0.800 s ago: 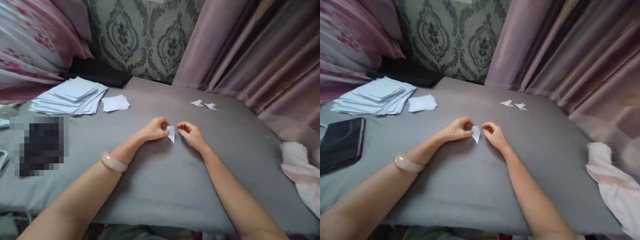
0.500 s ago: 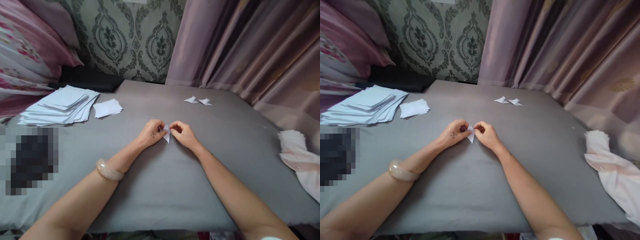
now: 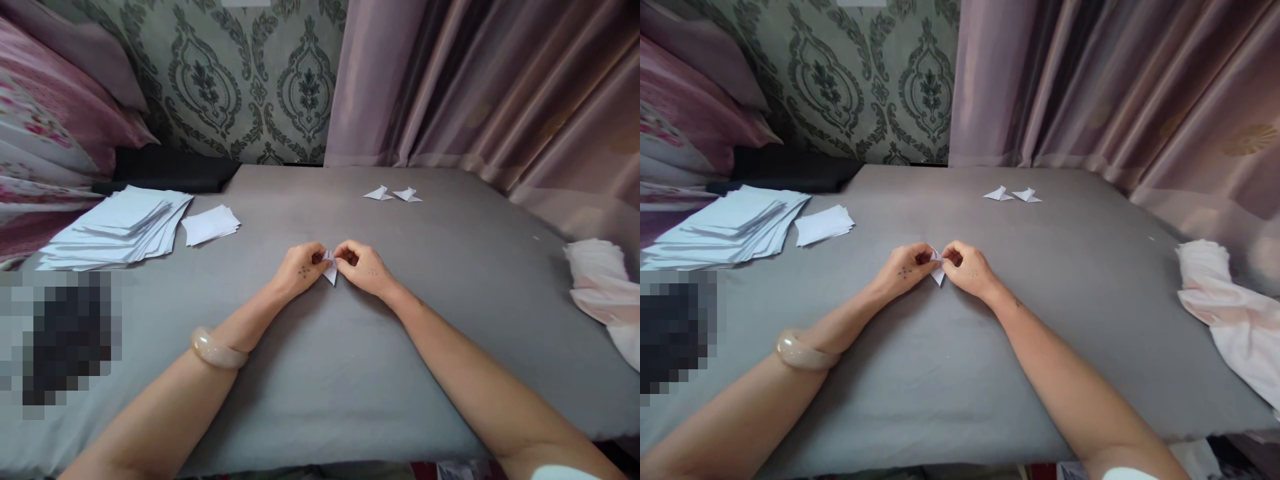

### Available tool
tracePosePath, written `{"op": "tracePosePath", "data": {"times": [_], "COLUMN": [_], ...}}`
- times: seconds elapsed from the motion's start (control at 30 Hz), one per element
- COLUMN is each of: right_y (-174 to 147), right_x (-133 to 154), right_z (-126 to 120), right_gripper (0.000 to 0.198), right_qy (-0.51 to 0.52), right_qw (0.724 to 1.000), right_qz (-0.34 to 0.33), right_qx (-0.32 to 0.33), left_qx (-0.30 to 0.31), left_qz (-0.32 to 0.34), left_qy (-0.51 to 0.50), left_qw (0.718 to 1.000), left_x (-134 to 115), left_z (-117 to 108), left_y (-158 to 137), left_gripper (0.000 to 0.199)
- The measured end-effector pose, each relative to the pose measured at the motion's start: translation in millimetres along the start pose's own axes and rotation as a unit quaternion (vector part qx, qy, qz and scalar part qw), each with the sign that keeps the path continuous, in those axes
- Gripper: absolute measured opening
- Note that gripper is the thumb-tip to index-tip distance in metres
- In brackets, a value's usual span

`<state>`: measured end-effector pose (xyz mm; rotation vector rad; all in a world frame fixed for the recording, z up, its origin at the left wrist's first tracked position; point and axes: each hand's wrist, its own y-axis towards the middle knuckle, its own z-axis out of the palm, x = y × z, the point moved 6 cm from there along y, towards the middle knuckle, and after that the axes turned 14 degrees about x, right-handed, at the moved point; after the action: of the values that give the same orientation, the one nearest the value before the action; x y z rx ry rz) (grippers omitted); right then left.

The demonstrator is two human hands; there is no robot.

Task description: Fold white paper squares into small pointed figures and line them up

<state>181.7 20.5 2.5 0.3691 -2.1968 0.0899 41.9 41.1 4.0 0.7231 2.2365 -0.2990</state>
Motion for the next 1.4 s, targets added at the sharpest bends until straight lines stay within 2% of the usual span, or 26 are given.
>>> {"op": "tracePosePath", "data": {"times": [0.23,0.5,0.6,0.8,1.17,1.4], "right_y": [-6.1,-10.1,-6.9,1.0,6.0,7.3], "right_x": [3.9,10.5,9.7,6.0,1.1,-9.1], "right_z": [-2.1,0.1,1.9,3.5,-1.0,0.3], "right_gripper": [0.012,0.010,0.010,0.028,0.026,0.017], "right_qy": [-0.024,-0.060,-0.046,-0.007,0.012,0.059], "right_qw": [1.000,0.997,0.999,0.999,0.994,0.989], "right_qz": [-0.003,-0.051,-0.022,0.047,0.104,0.127], "right_qx": [-0.016,-0.024,-0.012,0.002,0.014,0.044], "left_qx": [0.003,0.007,0.010,0.007,0.011,0.027], "left_qz": [-0.007,-0.009,0.000,0.012,0.020,0.010], "left_qy": [0.003,-0.003,0.008,0.038,0.039,0.035], "left_qw": [1.000,1.000,1.000,0.999,0.999,0.999], "left_x": [1.7,0.8,-1.5,-2.3,-4.6,-3.3], "left_z": [-0.5,0.9,1.2,0.7,0.2,1.6], "left_y": [0.9,1.0,0.6,0.2,-1.4,-0.4], "left_gripper": [0.012,0.011,0.010,0.017,0.011,0.009]}}
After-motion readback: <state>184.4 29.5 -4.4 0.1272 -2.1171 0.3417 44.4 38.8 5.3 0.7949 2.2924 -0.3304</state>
